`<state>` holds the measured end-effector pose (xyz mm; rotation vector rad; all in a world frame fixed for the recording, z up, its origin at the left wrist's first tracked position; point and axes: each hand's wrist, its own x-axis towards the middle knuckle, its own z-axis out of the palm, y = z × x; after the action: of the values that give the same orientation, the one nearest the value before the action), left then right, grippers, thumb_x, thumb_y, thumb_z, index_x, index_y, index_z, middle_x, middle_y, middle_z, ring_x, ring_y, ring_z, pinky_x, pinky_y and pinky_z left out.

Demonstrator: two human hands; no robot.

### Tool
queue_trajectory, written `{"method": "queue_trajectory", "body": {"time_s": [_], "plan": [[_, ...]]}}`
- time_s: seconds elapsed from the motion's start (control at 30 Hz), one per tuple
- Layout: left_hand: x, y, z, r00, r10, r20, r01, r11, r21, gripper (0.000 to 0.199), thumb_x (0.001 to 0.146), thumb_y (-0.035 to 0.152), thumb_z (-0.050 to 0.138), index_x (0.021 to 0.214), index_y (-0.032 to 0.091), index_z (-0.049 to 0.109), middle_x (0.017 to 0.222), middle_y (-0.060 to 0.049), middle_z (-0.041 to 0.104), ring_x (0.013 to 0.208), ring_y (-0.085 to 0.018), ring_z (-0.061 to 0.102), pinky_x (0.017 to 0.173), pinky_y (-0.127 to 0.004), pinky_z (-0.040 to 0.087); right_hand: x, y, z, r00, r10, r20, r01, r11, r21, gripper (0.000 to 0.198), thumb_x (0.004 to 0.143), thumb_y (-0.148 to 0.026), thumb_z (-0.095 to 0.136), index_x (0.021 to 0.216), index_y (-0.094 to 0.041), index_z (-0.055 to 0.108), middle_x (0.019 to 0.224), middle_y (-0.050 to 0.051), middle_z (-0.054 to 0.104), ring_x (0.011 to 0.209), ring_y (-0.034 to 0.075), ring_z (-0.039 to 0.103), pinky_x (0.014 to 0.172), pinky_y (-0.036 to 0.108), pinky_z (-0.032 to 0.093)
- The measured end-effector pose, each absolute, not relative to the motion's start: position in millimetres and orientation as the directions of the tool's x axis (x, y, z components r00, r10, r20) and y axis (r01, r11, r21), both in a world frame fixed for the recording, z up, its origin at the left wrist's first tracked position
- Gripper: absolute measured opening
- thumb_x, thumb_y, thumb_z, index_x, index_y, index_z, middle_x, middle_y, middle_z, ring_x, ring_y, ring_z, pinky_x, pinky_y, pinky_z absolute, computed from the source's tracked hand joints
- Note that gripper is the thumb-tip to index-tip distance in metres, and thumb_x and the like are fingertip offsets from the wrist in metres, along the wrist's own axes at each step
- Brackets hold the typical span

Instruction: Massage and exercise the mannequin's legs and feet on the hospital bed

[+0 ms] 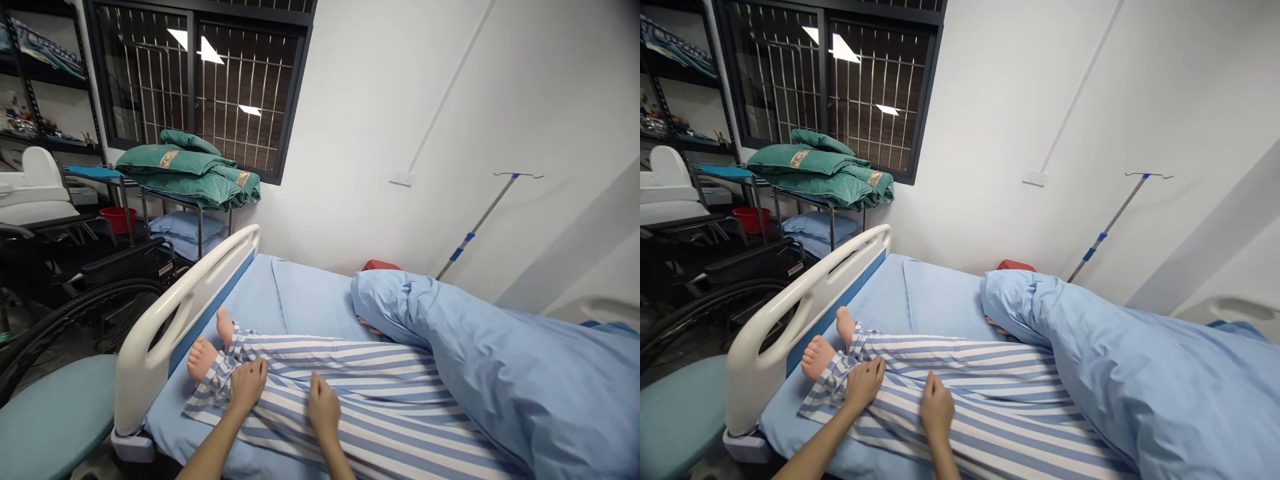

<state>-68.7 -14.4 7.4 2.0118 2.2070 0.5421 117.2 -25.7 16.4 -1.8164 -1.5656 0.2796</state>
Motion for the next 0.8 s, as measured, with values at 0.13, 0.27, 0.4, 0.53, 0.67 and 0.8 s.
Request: {"method": "queue_trajectory", "body": {"time_s": [0.13, 0.27, 0.4, 0.53, 0.67, 0.8], "plan": [[-74, -14, 3, -0.05, 0.986, 0.157, 0.959, 0.003, 0.284, 0.034, 0.088, 0.021, 0.028, 0.105, 0.02, 0.058, 0.09, -0.009, 0.065, 0.081, -0.022, 0.06, 0.068, -0.029, 0.041, 32, -16, 12, 0.09, 0.95, 0.298, 0.75, 0.132, -0.648, 0.05, 0.088, -0.044, 0.023, 0.058, -0.021, 0.057, 0.059, 0.007, 0.065, 0.055, 0.018, 0.057, 0.05, 0.026, 0.026], [-78, -11, 0, -0.127, 0.99, 0.068, 0.93, 0.095, 0.355, 0.034, 0.089, 0.023, 0.029, 0.11, 0.018, 0.055, 0.091, -0.009, 0.066, 0.085, -0.021, 0.059, 0.072, -0.028, 0.04, -5, -9, 11, 0.162, 0.941, 0.297, 0.743, 0.082, -0.664, 0.048, 0.089, -0.041, 0.025, 0.062, -0.021, 0.06, 0.061, 0.007, 0.066, 0.053, 0.019, 0.057, 0.049, 0.027, 0.023], [-78, -9, -1, -0.134, 0.988, 0.071, 0.931, 0.101, 0.351, 0.035, 0.09, 0.023, 0.025, 0.109, 0.018, 0.055, 0.09, -0.008, 0.065, 0.085, -0.02, 0.059, 0.072, -0.028, 0.04, -6, -7, 11, 0.157, 0.945, 0.286, 0.749, 0.075, -0.658, 0.046, 0.089, -0.039, 0.025, 0.065, -0.021, 0.06, 0.063, 0.007, 0.067, 0.056, 0.019, 0.058, 0.049, 0.027, 0.024], [-78, -9, -6, -0.122, 0.987, 0.104, 0.937, 0.08, 0.34, 0.035, 0.09, 0.024, 0.025, 0.108, 0.018, 0.054, 0.091, -0.007, 0.065, 0.085, -0.02, 0.06, 0.07, -0.027, 0.04, -4, -9, 10, 0.161, 0.947, 0.279, 0.741, 0.071, -0.668, 0.045, 0.089, -0.038, 0.026, 0.065, -0.021, 0.06, 0.064, 0.006, 0.066, 0.056, 0.019, 0.058, 0.05, 0.027, 0.024], [-77, -5, 3, -0.173, 0.98, 0.099, 0.887, 0.111, 0.449, 0.034, 0.089, 0.029, 0.027, 0.096, 0.019, 0.059, 0.084, -0.006, 0.066, 0.079, -0.019, 0.06, 0.068, -0.026, 0.039, -3, -8, 11, 0.178, 0.941, 0.288, 0.66, 0.103, -0.744, 0.046, 0.088, -0.041, 0.027, 0.061, -0.021, 0.058, 0.061, 0.005, 0.065, 0.054, 0.017, 0.055, 0.049, 0.027, 0.025], [-71, 7, 34, -0.278, 0.938, 0.209, 0.739, 0.07, 0.67, 0.034, 0.086, 0.028, 0.029, 0.069, 0.018, 0.057, 0.071, -0.003, 0.063, 0.071, -0.014, 0.057, 0.064, -0.023, 0.036, 3, -4, 12, 0.211, 0.924, 0.318, 0.522, 0.168, -0.836, 0.05, 0.088, -0.044, 0.025, 0.053, -0.02, 0.052, 0.055, 0.004, 0.061, 0.051, 0.016, 0.05, 0.05, 0.025, 0.027]]}}
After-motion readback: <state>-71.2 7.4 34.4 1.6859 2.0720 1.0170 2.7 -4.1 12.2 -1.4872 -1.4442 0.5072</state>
